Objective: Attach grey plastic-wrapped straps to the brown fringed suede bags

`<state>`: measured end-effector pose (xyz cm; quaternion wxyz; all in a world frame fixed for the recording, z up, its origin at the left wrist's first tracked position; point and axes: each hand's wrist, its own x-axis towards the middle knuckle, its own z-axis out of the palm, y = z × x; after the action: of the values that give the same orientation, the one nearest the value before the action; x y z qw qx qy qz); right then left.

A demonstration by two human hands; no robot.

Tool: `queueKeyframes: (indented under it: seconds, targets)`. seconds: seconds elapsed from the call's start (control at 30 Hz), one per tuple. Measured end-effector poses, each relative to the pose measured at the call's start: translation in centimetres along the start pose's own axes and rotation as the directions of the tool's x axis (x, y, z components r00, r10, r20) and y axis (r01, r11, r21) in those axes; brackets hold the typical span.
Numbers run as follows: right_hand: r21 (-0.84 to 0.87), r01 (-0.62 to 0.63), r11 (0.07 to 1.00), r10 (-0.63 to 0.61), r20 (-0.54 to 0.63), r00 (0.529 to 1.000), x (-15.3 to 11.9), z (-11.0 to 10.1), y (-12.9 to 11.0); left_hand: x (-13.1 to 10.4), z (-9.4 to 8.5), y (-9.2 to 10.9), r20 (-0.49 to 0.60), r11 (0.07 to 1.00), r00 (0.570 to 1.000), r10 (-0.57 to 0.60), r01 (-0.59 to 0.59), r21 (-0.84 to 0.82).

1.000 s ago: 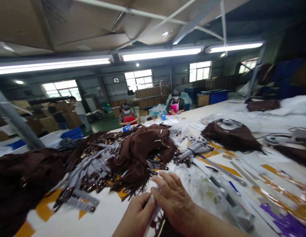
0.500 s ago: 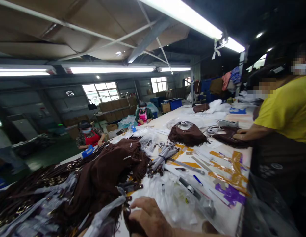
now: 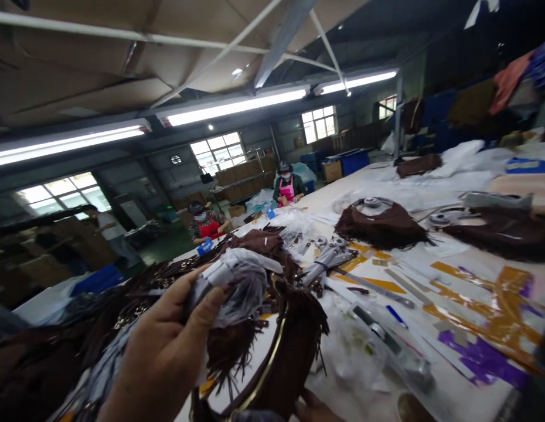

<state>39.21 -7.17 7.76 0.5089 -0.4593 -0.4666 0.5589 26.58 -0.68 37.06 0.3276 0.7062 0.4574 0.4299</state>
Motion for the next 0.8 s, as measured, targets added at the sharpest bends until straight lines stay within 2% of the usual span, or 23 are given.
queueKeyframes:
  seconds: [0.13, 0.3, 0.43, 0.57, 0.63, 0.7, 0.73, 0.8]
  targets:
    - [0.106, 0.042, 0.993, -0.039, -0.031, 0.999, 0.0, -4.2, -1.7, 2.4, 1.8, 1.9, 0.018, 0.975, 0.998, -0.068, 0.070, -0.212]
    - [0.071, 0.185, 0.980, -0.165, -0.229, 0.959, 0.3, -11.0, -5.1, 6.7, 5.9, 4.2, 0.074, 0.936, 0.995, -0.073, 0.094, -0.340]
    - [0.075, 0.226, 0.971, -0.192, -0.315, 0.929, 2.4, -16.7, -7.3, 11.7, 10.8, 6.5, 0.176, 0.942, 0.982, 0.063, 0.000, -0.337]
    - [0.133, 0.257, 0.957, -0.186, -0.394, 0.900, 5.3, -22.2, -8.6, 18.3, 16.3, 7.8, 0.247, 0.942, 0.933, 0.264, -0.193, -0.275]
    - [0.183, 0.268, 0.946, -0.165, -0.440, 0.882, 6.9, -25.1, -9.3, 21.2, 18.8, 7.6, 0.247, 0.929, 0.905, 0.345, -0.292, -0.226]
    - [0.264, 0.296, 0.918, -0.127, -0.511, 0.850, 8.4, -28.6, -10.6, 22.8, 20.8, 6.4, 0.227, 0.922, 0.897, 0.380, -0.348, -0.169]
    - [0.413, 0.344, 0.843, -0.036, -0.596, 0.802, 9.2, -30.6, -11.3, 23.0, 21.5, 5.3, 0.222, 0.926, 0.900, 0.375, -0.353, -0.133]
    - [0.455, 0.394, 0.798, 0.008, -0.663, 0.748, 10.7, -34.8, -13.0, 22.2, 22.2, 2.2, 0.259, 0.941, 0.905, 0.336, -0.332, -0.061]
